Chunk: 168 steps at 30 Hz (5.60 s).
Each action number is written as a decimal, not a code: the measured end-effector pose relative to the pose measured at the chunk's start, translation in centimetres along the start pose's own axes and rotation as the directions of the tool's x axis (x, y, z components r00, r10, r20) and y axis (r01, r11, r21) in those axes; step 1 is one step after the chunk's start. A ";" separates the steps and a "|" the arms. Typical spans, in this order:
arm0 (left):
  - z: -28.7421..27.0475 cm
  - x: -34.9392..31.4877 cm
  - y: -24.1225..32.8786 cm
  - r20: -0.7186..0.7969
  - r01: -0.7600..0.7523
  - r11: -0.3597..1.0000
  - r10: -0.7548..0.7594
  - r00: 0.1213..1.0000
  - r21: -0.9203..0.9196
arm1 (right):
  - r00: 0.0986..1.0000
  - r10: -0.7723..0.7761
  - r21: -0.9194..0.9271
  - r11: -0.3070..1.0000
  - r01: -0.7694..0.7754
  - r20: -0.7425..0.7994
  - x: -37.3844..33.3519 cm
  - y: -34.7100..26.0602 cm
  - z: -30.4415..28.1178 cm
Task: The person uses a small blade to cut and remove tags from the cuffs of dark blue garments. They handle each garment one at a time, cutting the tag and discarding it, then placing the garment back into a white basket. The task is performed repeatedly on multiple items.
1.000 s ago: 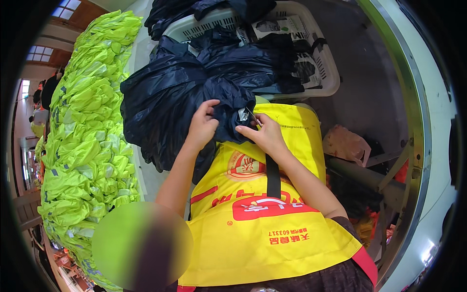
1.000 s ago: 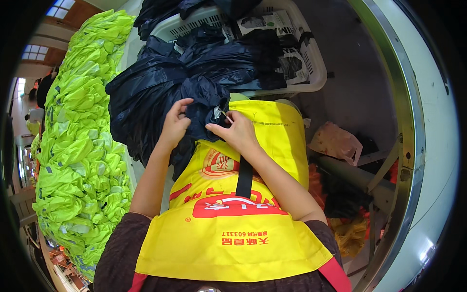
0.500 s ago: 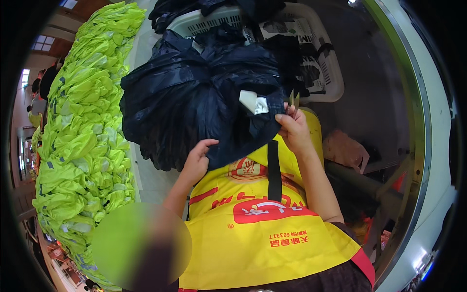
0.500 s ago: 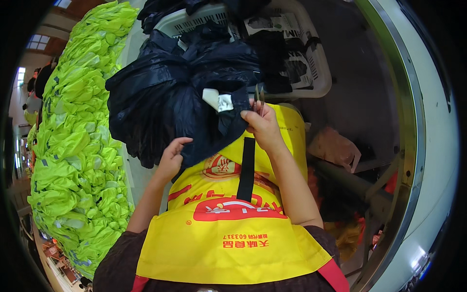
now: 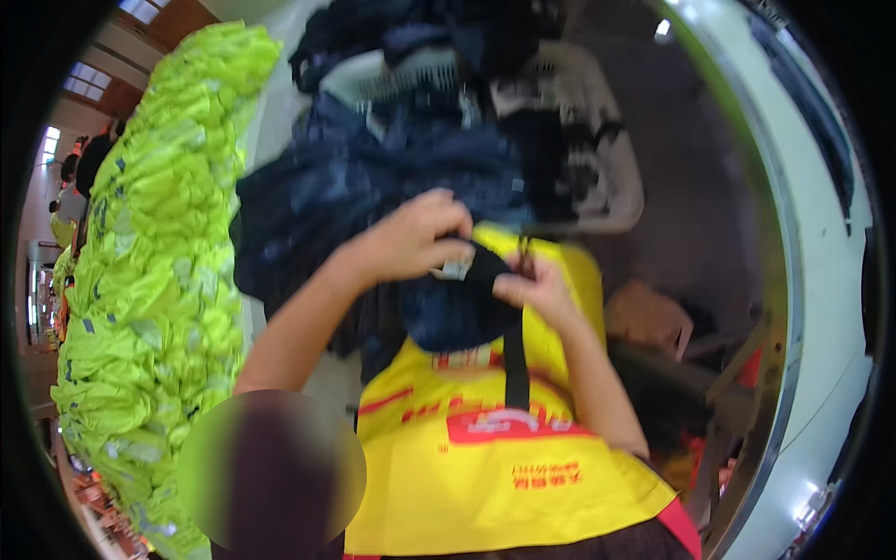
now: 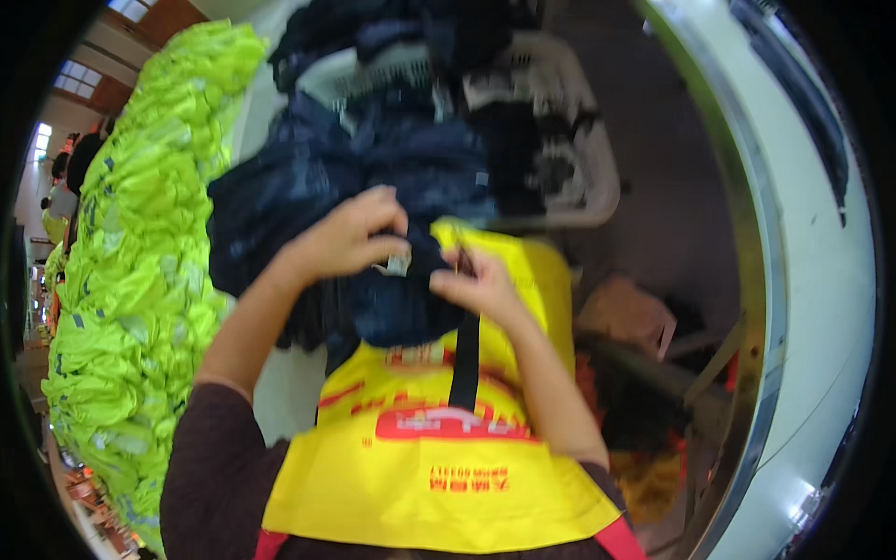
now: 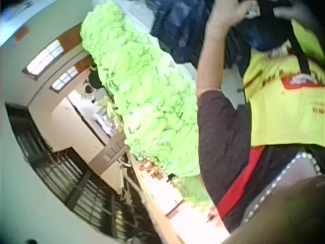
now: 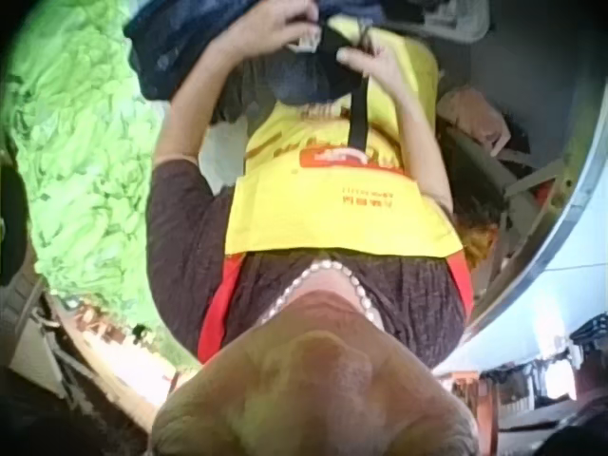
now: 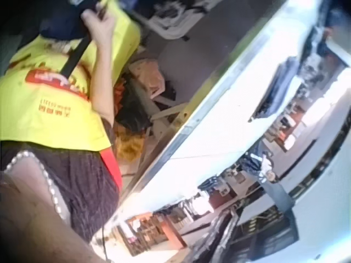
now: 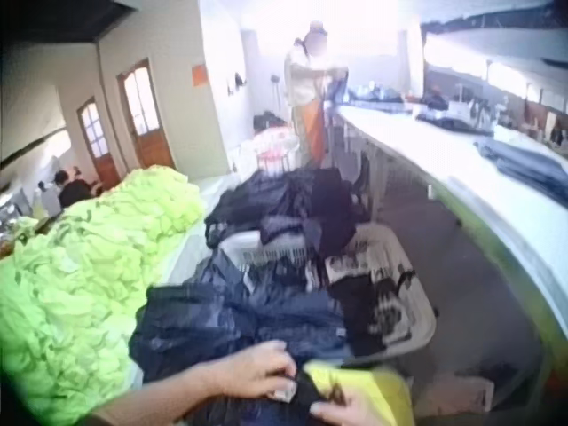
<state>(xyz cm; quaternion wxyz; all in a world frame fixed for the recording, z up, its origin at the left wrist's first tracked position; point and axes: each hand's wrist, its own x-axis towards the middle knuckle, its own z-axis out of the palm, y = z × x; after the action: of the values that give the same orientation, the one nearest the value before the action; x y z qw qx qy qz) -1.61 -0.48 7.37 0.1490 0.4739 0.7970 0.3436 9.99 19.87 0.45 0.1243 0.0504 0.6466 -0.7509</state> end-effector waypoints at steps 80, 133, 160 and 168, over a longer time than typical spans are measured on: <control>4.8 -0.6 0.2 0.001 0.217 0.635 -0.322 0.947 -0.741 | 0.992 -0.003 0.114 0.993 -0.011 0.130 10.4 -2.1 -2.3; 8.5 0.5 -0.6 -0.137 0.200 0.488 -0.570 0.810 -0.850 | 0.967 -0.154 -0.070 0.987 0.142 -0.202 3.0 -2.7 -4.3; 9.0 0.1 -1.5 -0.123 0.172 0.546 -0.463 0.878 -0.820 | 0.963 -0.194 -0.610 0.746 0.268 0.185 3.6 -2.1 -3.6; 8.8 0.3 -1.1 -0.069 0.205 0.495 -0.480 0.875 -0.844 | 0.987 -0.158 -0.292 0.945 0.144 -0.026 3.3 -1.1 -4.1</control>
<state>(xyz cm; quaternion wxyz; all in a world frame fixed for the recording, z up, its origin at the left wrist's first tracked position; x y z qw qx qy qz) 2.47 2.97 0.31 0.2952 0.1236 0.6380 0.7004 6.13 23.68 0.06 0.0565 0.0004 0.7543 -0.6541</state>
